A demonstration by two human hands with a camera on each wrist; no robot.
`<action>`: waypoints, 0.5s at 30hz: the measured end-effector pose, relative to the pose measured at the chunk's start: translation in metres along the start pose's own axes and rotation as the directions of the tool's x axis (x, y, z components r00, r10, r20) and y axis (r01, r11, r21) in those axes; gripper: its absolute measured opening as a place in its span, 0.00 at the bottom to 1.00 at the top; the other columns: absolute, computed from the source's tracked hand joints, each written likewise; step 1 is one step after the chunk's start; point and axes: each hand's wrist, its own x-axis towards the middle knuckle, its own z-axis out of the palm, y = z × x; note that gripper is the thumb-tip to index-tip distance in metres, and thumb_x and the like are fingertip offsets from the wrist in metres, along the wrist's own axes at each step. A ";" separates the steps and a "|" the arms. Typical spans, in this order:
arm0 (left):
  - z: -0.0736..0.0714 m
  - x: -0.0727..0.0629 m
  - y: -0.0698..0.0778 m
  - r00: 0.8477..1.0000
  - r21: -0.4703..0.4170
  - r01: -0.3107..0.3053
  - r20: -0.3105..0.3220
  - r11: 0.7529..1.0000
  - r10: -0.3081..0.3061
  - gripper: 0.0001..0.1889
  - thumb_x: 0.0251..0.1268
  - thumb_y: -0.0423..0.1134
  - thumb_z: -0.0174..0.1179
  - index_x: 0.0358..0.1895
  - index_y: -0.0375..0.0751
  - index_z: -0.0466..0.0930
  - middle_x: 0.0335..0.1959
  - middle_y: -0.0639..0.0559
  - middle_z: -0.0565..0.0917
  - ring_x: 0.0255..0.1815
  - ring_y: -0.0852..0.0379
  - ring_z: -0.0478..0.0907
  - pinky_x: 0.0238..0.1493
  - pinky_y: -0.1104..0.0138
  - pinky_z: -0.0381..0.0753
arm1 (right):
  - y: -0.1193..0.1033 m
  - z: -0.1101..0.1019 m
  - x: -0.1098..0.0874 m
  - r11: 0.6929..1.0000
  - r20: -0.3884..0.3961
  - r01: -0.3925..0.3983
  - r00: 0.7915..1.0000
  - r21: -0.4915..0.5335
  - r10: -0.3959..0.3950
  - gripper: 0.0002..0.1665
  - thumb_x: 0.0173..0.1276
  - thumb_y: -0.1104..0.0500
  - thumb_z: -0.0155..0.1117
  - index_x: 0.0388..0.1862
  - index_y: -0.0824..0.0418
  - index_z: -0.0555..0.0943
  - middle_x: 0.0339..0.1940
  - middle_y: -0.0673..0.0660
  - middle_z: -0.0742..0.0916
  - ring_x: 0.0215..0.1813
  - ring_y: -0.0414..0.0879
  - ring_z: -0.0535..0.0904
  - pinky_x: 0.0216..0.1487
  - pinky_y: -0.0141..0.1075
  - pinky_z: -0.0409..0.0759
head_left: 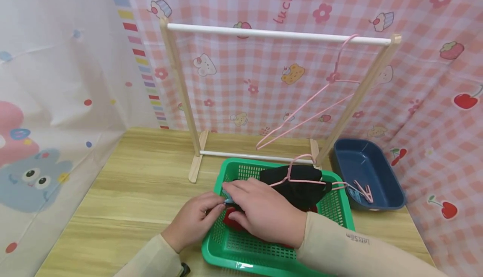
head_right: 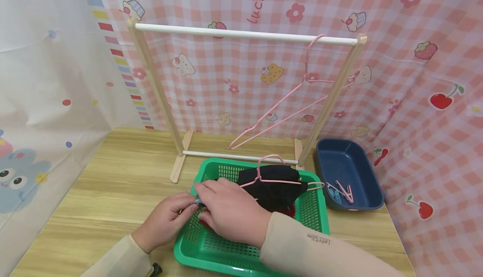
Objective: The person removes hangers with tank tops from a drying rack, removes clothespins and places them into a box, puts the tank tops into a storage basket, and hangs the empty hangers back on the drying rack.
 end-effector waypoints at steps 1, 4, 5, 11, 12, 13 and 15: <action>0.000 0.000 0.000 1.000 0.003 -0.006 -0.003 1.000 0.006 0.11 0.81 0.39 0.59 0.54 0.52 0.90 0.50 0.62 0.89 0.53 0.65 0.85 0.57 0.61 0.87 | -0.002 0.001 0.002 1.000 0.006 -0.002 1.000 -0.010 0.002 0.32 0.79 0.47 0.65 0.75 0.60 0.74 0.66 0.53 0.85 0.65 0.47 0.82 0.69 0.43 0.80; 0.002 0.000 0.000 1.000 0.011 -0.023 -0.012 1.000 0.023 0.11 0.80 0.38 0.59 0.55 0.51 0.89 0.51 0.61 0.89 0.55 0.63 0.86 0.58 0.59 0.86 | -0.004 0.003 0.008 1.000 0.000 0.005 1.000 -0.031 -0.005 0.29 0.78 0.50 0.66 0.73 0.60 0.77 0.61 0.51 0.88 0.59 0.45 0.83 0.63 0.41 0.81; 0.002 0.000 0.000 1.000 0.015 -0.027 -0.014 1.000 0.028 0.12 0.79 0.37 0.59 0.56 0.51 0.89 0.52 0.61 0.90 0.56 0.62 0.86 0.58 0.59 0.86 | -0.005 0.004 0.009 0.999 -0.008 0.010 1.000 -0.038 -0.011 0.27 0.78 0.51 0.66 0.71 0.60 0.78 0.58 0.51 0.89 0.57 0.44 0.84 0.61 0.40 0.82; 0.002 -0.001 0.000 1.000 0.015 -0.021 -0.020 1.000 0.022 0.11 0.80 0.38 0.59 0.55 0.52 0.89 0.49 0.62 0.89 0.50 0.66 0.84 0.54 0.62 0.87 | -0.002 0.008 0.012 0.998 -0.063 0.040 0.997 -0.055 -0.044 0.13 0.74 0.55 0.70 0.55 0.54 0.87 0.47 0.46 0.90 0.48 0.42 0.82 0.54 0.35 0.82; 0.002 -0.001 0.000 1.000 0.014 -0.017 -0.020 1.000 0.018 0.11 0.80 0.38 0.59 0.56 0.52 0.89 0.48 0.63 0.89 0.49 0.67 0.84 0.54 0.62 0.86 | -0.002 0.009 0.012 0.998 -0.068 0.044 0.997 -0.053 -0.048 0.12 0.74 0.56 0.70 0.54 0.53 0.87 0.47 0.46 0.90 0.47 0.41 0.82 0.53 0.35 0.81; 0.002 -0.001 0.000 1.000 0.013 -0.015 -0.019 1.000 0.015 0.12 0.81 0.39 0.58 0.56 0.51 0.89 0.48 0.63 0.89 0.48 0.67 0.83 0.53 0.63 0.86 | -0.001 0.009 0.012 0.998 -0.074 0.048 0.996 -0.046 -0.052 0.11 0.74 0.56 0.70 0.53 0.53 0.87 0.46 0.45 0.90 0.47 0.41 0.82 0.53 0.34 0.81; 0.001 -0.001 0.000 1.000 0.012 -0.006 -0.017 1.000 0.006 0.12 0.81 0.39 0.58 0.57 0.51 0.89 0.46 0.63 0.89 0.46 0.68 0.83 0.51 0.64 0.86 | 0.000 0.010 0.012 0.997 -0.085 0.062 0.994 -0.036 -0.064 0.09 0.74 0.57 0.70 0.51 0.52 0.88 0.46 0.45 0.91 0.47 0.40 0.82 0.53 0.34 0.81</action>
